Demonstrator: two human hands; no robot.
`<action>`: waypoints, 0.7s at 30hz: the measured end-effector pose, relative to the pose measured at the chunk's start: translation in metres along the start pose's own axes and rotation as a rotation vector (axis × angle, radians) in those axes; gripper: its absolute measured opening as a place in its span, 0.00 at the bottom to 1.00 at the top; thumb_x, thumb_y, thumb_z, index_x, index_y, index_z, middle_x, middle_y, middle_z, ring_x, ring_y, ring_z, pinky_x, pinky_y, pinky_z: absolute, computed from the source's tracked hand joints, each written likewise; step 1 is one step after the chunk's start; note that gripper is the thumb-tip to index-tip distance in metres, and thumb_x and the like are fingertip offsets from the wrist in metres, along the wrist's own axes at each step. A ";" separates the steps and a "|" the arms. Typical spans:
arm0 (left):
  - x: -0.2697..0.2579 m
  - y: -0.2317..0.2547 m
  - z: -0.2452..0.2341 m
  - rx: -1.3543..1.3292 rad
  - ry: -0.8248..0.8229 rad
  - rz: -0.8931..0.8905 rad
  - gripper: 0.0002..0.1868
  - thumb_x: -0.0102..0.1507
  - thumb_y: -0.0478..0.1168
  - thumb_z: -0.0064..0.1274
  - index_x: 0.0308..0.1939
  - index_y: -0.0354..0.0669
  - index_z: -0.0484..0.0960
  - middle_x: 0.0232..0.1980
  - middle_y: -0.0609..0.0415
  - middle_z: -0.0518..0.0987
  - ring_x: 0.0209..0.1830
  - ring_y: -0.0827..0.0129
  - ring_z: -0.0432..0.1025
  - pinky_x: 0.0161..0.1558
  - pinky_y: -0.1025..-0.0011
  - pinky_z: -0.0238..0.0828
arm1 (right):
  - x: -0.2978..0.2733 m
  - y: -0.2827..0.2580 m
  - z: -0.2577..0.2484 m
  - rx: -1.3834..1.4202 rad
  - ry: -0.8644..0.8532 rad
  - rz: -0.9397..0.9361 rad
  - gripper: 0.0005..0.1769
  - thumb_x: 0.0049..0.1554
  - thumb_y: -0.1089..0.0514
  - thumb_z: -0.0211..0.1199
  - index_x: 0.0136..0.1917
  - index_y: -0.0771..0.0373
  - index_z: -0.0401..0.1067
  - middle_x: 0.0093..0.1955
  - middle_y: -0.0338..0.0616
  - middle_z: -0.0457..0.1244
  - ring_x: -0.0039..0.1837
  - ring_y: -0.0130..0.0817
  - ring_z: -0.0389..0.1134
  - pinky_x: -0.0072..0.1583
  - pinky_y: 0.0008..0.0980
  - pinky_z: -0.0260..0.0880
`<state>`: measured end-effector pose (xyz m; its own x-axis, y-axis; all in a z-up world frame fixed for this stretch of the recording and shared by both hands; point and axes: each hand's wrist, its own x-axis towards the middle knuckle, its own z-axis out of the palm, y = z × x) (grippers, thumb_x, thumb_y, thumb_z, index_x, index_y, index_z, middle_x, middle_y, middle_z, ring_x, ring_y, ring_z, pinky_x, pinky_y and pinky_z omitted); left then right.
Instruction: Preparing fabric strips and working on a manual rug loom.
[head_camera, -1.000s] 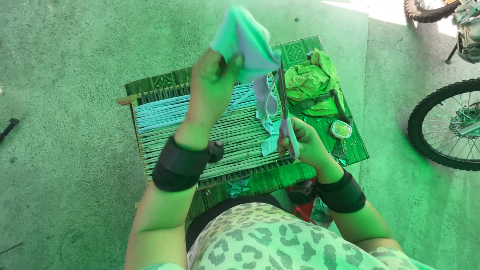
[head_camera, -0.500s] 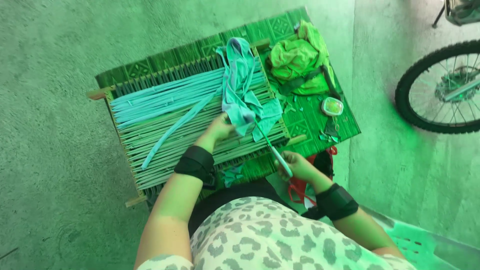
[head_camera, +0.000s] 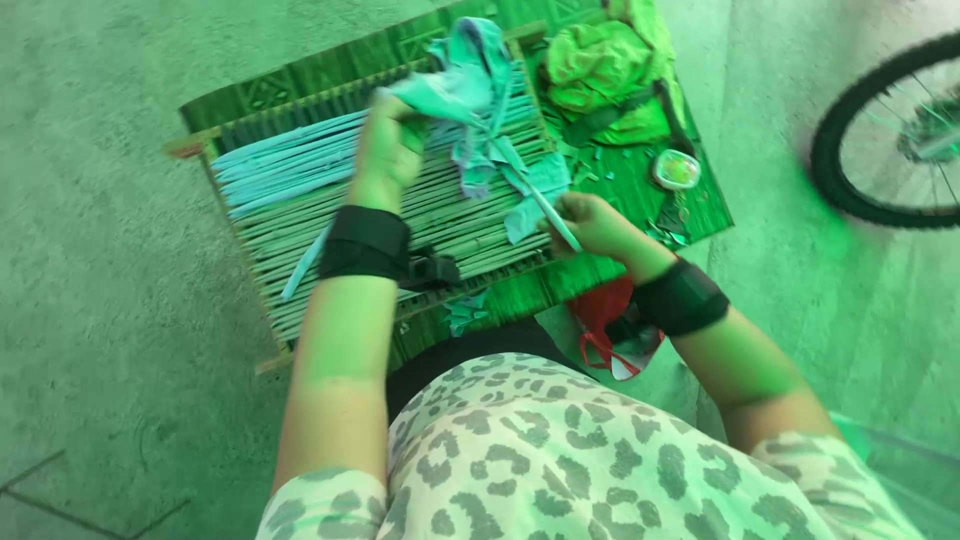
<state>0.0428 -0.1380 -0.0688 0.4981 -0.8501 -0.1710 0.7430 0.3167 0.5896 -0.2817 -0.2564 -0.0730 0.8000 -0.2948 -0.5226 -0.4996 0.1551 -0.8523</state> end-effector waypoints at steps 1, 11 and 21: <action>0.002 0.017 0.003 -0.002 -0.019 -0.022 0.13 0.61 0.31 0.46 0.46 0.32 0.83 0.47 0.48 0.82 0.50 0.60 0.77 0.60 0.60 0.74 | 0.005 -0.012 0.001 0.009 0.028 0.003 0.12 0.59 0.53 0.68 0.49 0.62 0.72 0.34 0.36 0.64 0.34 0.25 0.66 0.36 0.27 0.67; -0.053 0.143 0.106 0.017 -0.133 0.495 0.09 0.67 0.31 0.47 0.52 0.35 0.77 0.51 0.49 0.78 0.52 0.63 0.75 0.62 0.63 0.75 | 0.003 -0.184 0.009 -0.064 -0.102 -0.295 0.14 0.62 0.53 0.67 0.46 0.65 0.67 0.34 0.37 0.67 0.34 0.23 0.69 0.37 0.25 0.72; -0.035 0.093 -0.043 -0.137 0.338 0.414 0.11 0.64 0.35 0.51 0.47 0.30 0.74 0.50 0.44 0.75 0.54 0.56 0.73 0.63 0.57 0.76 | 0.037 -0.215 0.036 -0.348 -0.111 0.173 0.22 0.56 0.39 0.67 0.46 0.60 0.75 0.35 0.38 0.69 0.34 0.26 0.72 0.34 0.31 0.72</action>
<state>0.1141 -0.0612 -0.0414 0.8604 -0.4671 -0.2039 0.4944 0.6673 0.5571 -0.1322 -0.2672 0.0902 0.7159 -0.1859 -0.6730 -0.6973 -0.1406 -0.7029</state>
